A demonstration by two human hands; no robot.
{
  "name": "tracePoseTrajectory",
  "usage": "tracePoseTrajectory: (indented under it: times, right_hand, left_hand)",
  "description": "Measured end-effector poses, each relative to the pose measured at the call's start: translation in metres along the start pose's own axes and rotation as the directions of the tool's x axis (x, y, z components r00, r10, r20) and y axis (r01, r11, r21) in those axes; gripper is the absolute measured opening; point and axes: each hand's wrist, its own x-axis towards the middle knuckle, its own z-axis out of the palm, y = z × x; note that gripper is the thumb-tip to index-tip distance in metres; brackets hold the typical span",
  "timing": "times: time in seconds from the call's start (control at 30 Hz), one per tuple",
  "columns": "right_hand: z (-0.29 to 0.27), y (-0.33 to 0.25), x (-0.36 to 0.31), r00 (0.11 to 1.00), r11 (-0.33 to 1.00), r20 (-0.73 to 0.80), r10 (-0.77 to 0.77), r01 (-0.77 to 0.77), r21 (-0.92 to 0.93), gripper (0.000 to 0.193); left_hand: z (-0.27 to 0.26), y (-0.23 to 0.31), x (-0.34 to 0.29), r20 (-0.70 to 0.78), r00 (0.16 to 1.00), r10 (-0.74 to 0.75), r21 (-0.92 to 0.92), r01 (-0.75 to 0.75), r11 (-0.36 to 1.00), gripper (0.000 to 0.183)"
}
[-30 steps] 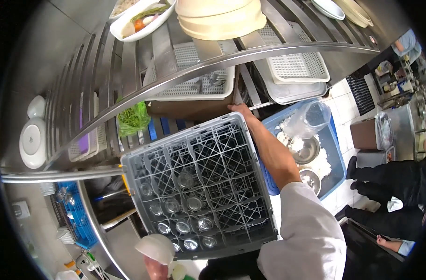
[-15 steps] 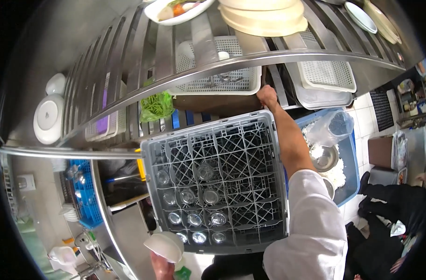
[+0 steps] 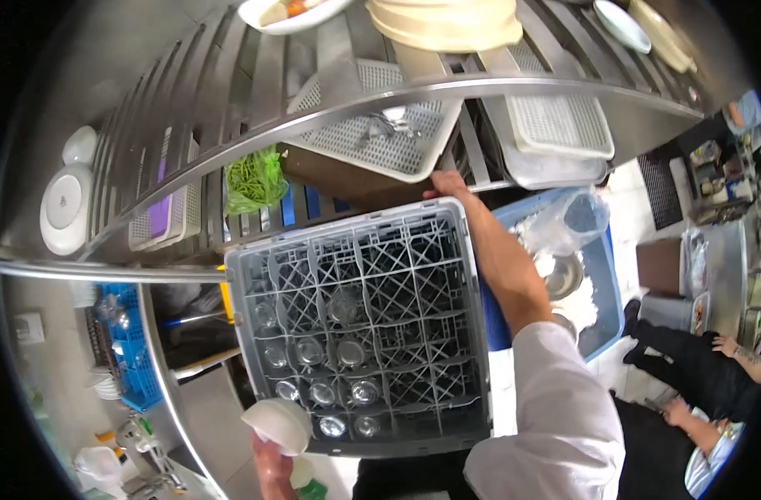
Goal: Wash dishes, bowls, and utensils in a kitchen sink and place them on a drying rack.
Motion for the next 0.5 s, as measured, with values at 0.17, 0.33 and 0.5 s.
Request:
tracePoseTrajectory:
  times: [0.17, 0.33, 0.5]
  right_hand:
    - [-0.014, -0.005, -0.004, 0.998, 0.986, -0.012, 0.065, -0.066, -0.155, 0.035]
    - [-0.028, -0.004, 0.012, 1.0, 0.99, 0.003, 0.015, -0.015, -0.139, 0.05]
    - [-0.01, -0.006, -0.004, 0.93, 0.989, -0.338, 0.147, -0.148, 0.021, 0.034]
  left_hand:
    - [0.013, -0.005, 0.011, 0.055, 0.997, -0.06, -0.072, 0.063, 0.995, 0.054]
    - [0.018, 0.001, 0.017, 0.019, 1.0, -0.009, 0.033, 0.009, 0.999, 0.053]
    - [0.007, 0.001, 0.02, -0.065, 0.997, -0.05, -0.032, 0.048, 0.998, 0.048]
